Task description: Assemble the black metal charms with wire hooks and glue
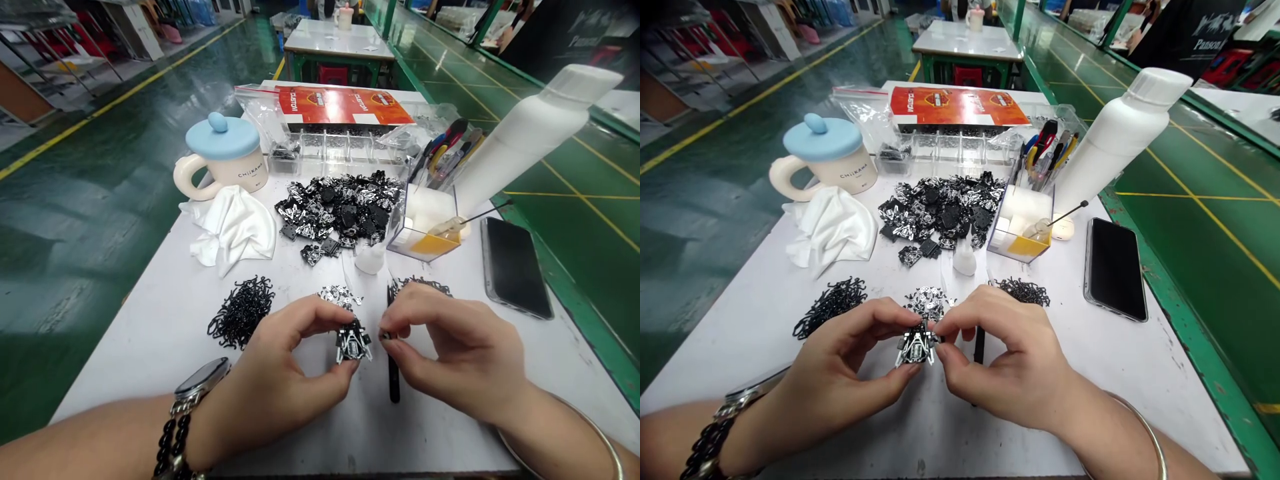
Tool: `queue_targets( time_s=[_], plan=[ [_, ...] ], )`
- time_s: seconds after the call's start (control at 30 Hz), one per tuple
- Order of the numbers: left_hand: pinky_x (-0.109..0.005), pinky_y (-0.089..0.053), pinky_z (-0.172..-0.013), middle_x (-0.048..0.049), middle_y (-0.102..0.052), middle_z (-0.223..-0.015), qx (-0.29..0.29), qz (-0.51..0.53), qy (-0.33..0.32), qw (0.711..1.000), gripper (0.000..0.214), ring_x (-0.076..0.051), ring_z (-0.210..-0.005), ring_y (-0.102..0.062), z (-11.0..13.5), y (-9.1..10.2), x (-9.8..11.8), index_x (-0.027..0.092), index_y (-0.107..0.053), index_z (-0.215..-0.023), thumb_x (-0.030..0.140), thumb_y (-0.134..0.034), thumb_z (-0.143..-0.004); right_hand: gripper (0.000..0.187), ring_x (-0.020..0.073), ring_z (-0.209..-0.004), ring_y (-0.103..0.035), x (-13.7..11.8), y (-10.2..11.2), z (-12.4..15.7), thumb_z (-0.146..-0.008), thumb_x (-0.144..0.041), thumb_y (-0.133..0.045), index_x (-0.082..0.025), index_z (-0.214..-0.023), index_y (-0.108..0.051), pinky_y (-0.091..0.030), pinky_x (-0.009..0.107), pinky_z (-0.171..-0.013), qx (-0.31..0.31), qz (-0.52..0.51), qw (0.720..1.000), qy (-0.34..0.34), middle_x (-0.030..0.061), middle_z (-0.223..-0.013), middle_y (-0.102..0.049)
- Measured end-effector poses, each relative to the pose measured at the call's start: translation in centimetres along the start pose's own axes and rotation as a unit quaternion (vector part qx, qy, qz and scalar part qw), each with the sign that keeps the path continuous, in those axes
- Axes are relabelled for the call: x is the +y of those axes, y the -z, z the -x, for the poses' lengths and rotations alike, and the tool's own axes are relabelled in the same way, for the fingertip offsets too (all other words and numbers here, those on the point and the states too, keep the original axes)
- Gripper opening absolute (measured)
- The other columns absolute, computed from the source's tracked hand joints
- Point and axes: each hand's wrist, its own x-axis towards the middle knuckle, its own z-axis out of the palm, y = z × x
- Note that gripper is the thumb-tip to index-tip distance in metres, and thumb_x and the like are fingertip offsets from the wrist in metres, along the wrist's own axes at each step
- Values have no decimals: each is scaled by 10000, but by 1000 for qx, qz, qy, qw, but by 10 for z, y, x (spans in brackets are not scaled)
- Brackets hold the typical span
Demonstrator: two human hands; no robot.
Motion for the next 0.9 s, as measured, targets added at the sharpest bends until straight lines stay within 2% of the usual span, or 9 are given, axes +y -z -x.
queue_targets(
  time_s=[0.1, 0.2, 0.3, 0.4, 0.5, 0.63, 0.73, 0.9],
  plan=[
    [-296, -518, -921, -3, -639, -1015, -2, -15, -1, 1000, 330, -170, -980, -628, 0, 1, 1, 252, -532, -1067, 162, -650, -771, 278, 111, -669, -561, 0, -1, 1, -718, -7, -622, -227, -888, -615, -465, 270, -631, -13, -25, 999, -38, -20, -756, -638],
    [-298, -519, -910, -12, -635, -1029, -1, -26, -1, 1000, 327, -178, -975, -627, 1, 1, 1, 250, -534, -1076, 173, -644, -778, 170, 115, -645, -542, 0, -3, 0, -735, -87, -652, -226, -831, -633, -456, 261, -614, -17, -64, 990, -122, -13, -709, -609],
    [-284, -520, -891, -13, -630, -1023, 5, -28, -11, 1000, 325, -171, -955, -626, 1, 2, 2, 250, -536, -1083, 172, -638, -785, 37, 113, -610, -508, 2, -8, -2, -758, -205, -675, -203, -785, -650, -438, 239, -562, -35, -135, 967, -215, -1, -649, -566],
    [-237, -514, -871, 7, -617, -1007, 16, -25, -33, 999, 356, -144, -941, -613, 0, 2, 2, 271, -535, -1102, 148, -639, -785, 84, 104, -607, -515, 6, -11, -3, -746, -266, -706, -205, -782, -660, -432, 209, -529, -40, -222, 938, -263, -5, -642, -569],
    [-216, -511, -863, 14, -602, -1021, 23, -9, -47, 999, 398, -131, -948, -598, -1, 3, 2, 287, -528, -1137, 126, -635, -789, 78, 89, -644, -561, 9, -14, -3, -737, -240, -721, -220, -791, -667, -463, 179, -565, -30, -299, 911, -284, -9, -703, -627],
    [-265, -526, -861, -5, -595, -1000, 29, 22, -51, 998, 409, -150, -927, -599, 0, 3, 2, 269, -531, -1149, 109, -632, -786, 89, 80, -680, -599, 11, -15, -2, -733, -204, -727, -218, -804, -676, -495, 173, -634, -36, -359, 883, -301, -7, -762, -656],
    [-285, -538, -822, -19, -597, -964, 41, 20, -64, 997, 400, -167, -898, -602, -1, 3, 2, 253, -562, -1117, 89, -647, -762, 85, 80, -681, -575, 11, -14, -1, -737, -220, -726, -222, -804, -674, -487, 177, -632, -27, -361, 883, -298, -10, -752, -635],
    [-298, -537, -858, -44, -630, -1048, 39, 16, -65, 997, 398, -208, -982, -605, -2, 2, 3, 239, -589, -1089, 76, -665, -735, 73, 98, -680, -519, 9, -14, -2, -754, -240, -711, -222, -800, -658, -448, 198, -591, -38, -356, 894, -268, -6, -723, -579]
  ],
)
